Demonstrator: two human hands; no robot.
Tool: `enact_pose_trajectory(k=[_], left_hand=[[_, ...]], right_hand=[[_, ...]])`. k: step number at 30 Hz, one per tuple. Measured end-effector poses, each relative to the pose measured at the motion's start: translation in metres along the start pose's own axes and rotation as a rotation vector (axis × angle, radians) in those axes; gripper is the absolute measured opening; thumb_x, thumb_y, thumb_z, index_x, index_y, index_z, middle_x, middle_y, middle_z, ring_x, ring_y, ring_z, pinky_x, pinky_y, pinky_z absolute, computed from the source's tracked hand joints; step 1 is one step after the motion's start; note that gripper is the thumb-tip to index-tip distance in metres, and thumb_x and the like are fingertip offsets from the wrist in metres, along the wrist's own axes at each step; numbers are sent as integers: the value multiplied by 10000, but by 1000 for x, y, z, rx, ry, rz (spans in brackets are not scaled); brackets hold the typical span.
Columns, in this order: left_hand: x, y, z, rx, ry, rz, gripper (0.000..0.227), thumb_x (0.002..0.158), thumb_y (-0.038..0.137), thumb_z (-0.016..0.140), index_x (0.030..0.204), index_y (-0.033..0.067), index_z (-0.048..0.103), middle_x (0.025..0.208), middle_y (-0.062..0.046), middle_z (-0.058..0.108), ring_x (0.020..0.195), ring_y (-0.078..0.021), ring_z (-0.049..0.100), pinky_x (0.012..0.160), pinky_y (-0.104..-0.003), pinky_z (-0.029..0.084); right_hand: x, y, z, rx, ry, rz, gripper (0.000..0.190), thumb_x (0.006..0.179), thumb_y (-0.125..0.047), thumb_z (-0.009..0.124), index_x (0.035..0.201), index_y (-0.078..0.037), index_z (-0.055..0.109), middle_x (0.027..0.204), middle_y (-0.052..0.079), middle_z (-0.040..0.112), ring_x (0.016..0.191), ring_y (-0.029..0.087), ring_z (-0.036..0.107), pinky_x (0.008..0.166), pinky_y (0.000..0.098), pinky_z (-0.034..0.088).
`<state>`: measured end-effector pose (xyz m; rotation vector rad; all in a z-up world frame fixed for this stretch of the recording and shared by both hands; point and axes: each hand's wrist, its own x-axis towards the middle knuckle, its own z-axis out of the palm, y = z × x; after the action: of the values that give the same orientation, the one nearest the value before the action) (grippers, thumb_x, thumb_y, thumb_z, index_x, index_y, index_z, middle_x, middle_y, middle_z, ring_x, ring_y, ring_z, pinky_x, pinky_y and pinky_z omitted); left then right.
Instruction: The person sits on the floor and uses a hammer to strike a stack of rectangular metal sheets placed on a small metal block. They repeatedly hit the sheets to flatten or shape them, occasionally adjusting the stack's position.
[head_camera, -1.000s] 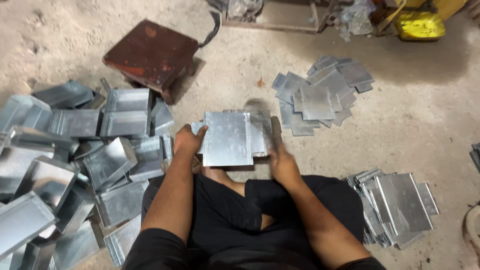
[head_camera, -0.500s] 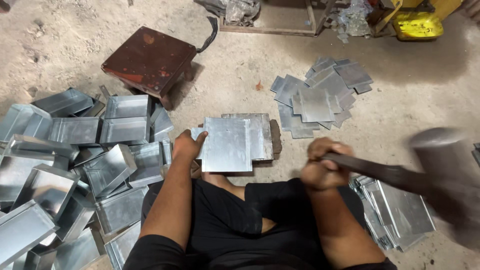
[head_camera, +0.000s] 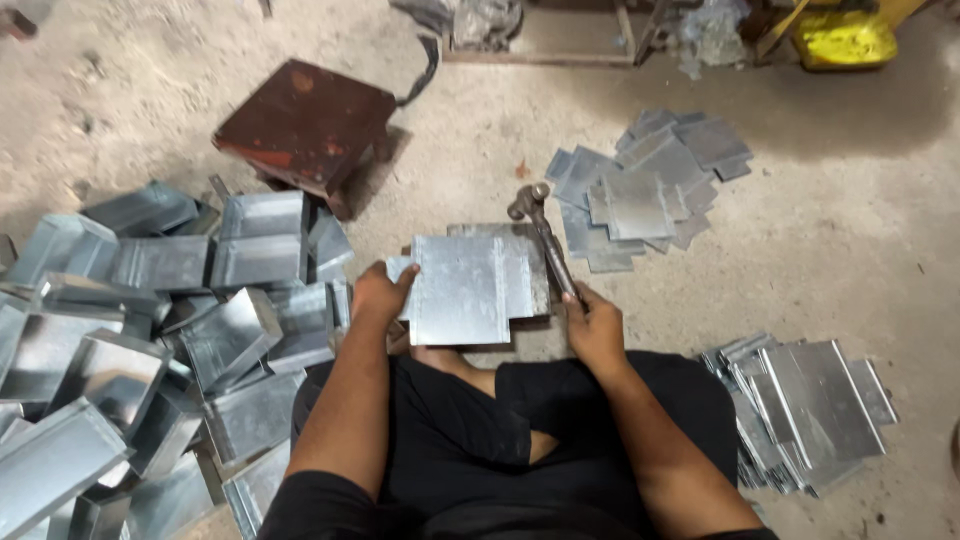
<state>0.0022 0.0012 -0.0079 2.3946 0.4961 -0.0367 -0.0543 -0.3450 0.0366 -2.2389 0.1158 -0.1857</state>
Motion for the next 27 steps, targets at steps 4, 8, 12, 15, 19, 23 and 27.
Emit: enact_pose_trajectory(k=[4,8,12,15,19,23,27], left_hand=[[8,1,0,-9,-52,-71,735,853,649,693,1124,-34,670,1100,-293,714,1083,-432,690,940,-489,549],[7,-7,7,-6,-15,-39,751,848,649,708,1117,-50,669,1103,-305,700,1089,-445,674,936,-490,540],[17,-18,13,-96,-7,-36,739,836,628,724,1106,-60,701,1102,-314,696,1098,-446,674,952,-474,529],[18,-32,18,-143,-47,8,659,947,571,689,1130,-61,717,1062,-296,708,1029,-411,677,919,-455,520],[14,-26,13,-636,-117,-124,486,943,404,688,1099,-54,724,953,-168,728,817,-222,628,755,-383,528],[-3,-1,-8,-647,-37,-52,471,1011,363,708,1030,-108,706,842,-121,624,733,-178,515,652,-365,465],[-29,15,-38,-693,96,286,389,1076,298,680,1016,-81,740,779,-108,638,699,-132,499,631,-304,442]], right_hand=[[4,6,3,18,0,-226,340,987,-253,649,1249,-39,690,826,278,688,734,346,693,669,391,539],[18,23,25,-97,-196,-11,335,962,-270,652,1211,-57,721,807,271,701,725,376,706,706,413,538],[33,41,41,-60,-117,-33,371,965,-286,634,1228,-32,700,838,262,712,783,377,705,732,430,541],[33,57,39,2,-154,62,373,991,-307,604,1198,-11,697,806,198,723,708,303,686,686,413,533],[35,65,29,330,-340,409,380,1049,-373,540,1061,-8,647,635,49,534,495,170,473,470,352,386],[36,60,23,442,-397,546,360,1044,-390,489,927,-59,572,557,-9,401,391,108,339,355,299,288],[31,52,18,650,-401,487,383,1066,-388,534,913,-37,552,576,-31,441,406,81,342,359,272,284]])
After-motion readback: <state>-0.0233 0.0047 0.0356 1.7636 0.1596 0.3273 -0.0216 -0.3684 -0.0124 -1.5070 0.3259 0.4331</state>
